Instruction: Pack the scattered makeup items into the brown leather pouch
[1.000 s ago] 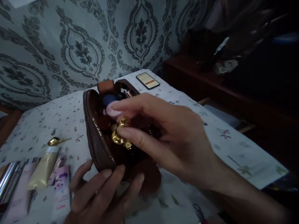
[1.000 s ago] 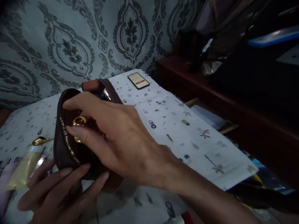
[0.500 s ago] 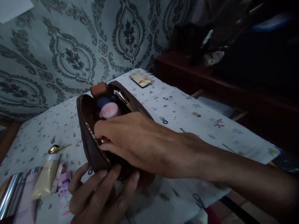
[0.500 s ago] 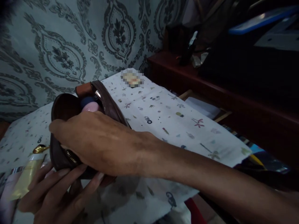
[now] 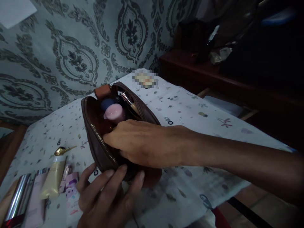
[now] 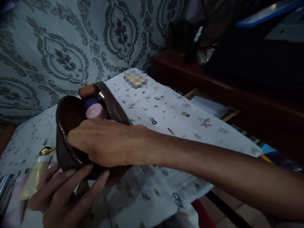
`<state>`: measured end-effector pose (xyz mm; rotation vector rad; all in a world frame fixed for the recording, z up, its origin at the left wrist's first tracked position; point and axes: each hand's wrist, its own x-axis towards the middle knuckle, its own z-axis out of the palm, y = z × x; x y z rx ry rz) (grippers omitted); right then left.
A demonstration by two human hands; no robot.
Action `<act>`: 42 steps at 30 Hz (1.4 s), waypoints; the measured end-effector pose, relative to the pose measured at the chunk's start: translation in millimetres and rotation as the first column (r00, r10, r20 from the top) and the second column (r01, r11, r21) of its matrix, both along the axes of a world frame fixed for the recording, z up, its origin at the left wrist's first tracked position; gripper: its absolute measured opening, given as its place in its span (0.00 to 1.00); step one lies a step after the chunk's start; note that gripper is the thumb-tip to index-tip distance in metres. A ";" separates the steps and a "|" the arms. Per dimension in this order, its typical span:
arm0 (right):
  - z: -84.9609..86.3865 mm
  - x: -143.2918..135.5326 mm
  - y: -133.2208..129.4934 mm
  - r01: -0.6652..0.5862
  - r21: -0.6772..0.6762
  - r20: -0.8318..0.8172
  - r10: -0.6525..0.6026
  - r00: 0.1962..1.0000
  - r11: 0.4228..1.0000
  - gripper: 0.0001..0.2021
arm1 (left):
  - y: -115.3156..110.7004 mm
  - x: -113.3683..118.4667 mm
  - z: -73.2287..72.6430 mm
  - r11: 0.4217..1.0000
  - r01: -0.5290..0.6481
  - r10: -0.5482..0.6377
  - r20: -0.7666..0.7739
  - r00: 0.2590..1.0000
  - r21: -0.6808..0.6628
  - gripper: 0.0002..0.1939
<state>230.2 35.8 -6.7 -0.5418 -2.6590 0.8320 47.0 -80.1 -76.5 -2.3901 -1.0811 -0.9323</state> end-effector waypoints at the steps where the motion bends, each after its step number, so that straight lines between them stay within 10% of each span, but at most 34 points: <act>1: -1.0 -1.9 0.6 -0.013 -0.023 0.019 0.013 1.000 1.000 0.09 | 0.4 1.5 0.2 1.000 -0.014 0.014 0.021 1.000 0.023 0.16; 11: -2.4 -8.6 2.4 -0.058 -0.102 0.072 0.066 0.995 0.993 0.13 | 2.3 -5.4 5.4 0.999 0.003 0.000 -0.073 0.997 0.037 0.17; 42: 4.3 -17.2 -4.9 -0.058 0.278 0.310 -0.033 0.950 0.959 0.06 | 4.1 3.1 5.4 0.997 0.031 -0.034 0.046 0.998 0.065 0.16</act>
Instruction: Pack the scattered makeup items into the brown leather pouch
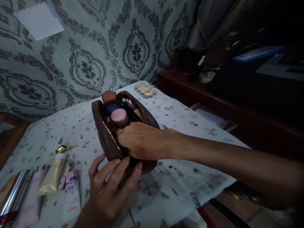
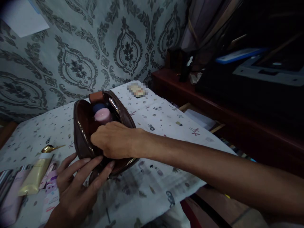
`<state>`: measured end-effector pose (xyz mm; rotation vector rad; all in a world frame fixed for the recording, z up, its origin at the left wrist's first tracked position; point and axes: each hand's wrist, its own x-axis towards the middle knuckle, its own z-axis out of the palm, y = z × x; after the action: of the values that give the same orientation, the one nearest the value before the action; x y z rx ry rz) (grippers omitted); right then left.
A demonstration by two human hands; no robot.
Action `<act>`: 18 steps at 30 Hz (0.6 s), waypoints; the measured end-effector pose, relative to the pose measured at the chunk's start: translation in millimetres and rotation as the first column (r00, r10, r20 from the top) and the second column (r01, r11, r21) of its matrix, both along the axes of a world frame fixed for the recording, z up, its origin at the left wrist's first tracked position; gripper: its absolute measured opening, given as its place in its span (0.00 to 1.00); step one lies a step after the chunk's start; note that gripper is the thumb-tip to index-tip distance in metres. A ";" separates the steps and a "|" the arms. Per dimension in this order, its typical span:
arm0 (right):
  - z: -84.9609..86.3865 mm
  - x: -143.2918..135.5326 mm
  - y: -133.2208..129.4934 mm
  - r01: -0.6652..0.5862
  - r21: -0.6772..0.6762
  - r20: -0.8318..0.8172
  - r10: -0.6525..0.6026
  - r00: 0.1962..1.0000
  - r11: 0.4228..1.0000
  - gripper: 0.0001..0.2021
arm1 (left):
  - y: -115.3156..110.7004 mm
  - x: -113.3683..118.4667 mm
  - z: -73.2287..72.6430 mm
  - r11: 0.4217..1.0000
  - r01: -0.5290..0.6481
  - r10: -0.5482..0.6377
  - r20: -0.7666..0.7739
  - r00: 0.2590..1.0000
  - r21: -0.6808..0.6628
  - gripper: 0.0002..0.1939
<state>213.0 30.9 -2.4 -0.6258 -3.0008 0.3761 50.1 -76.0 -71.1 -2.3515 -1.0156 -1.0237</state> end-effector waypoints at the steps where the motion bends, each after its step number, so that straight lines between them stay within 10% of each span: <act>1: -1.2 -0.5 -0.5 0.011 0.015 -0.011 -0.011 1.000 1.000 0.06 | 0.4 -0.3 -0.2 1.000 0.004 -0.004 0.001 1.000 0.006 0.16; 18: 3.5 -3.7 -3.9 0.086 -0.051 -0.011 -0.087 0.996 0.995 0.08 | -0.3 -5.1 -3.3 1.000 0.017 -0.016 -0.061 0.998 0.017 0.17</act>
<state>209.2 27.0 1.1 -0.7512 -2.9482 0.4504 45.0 -76.4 -74.4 -2.3654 -0.9626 -0.9564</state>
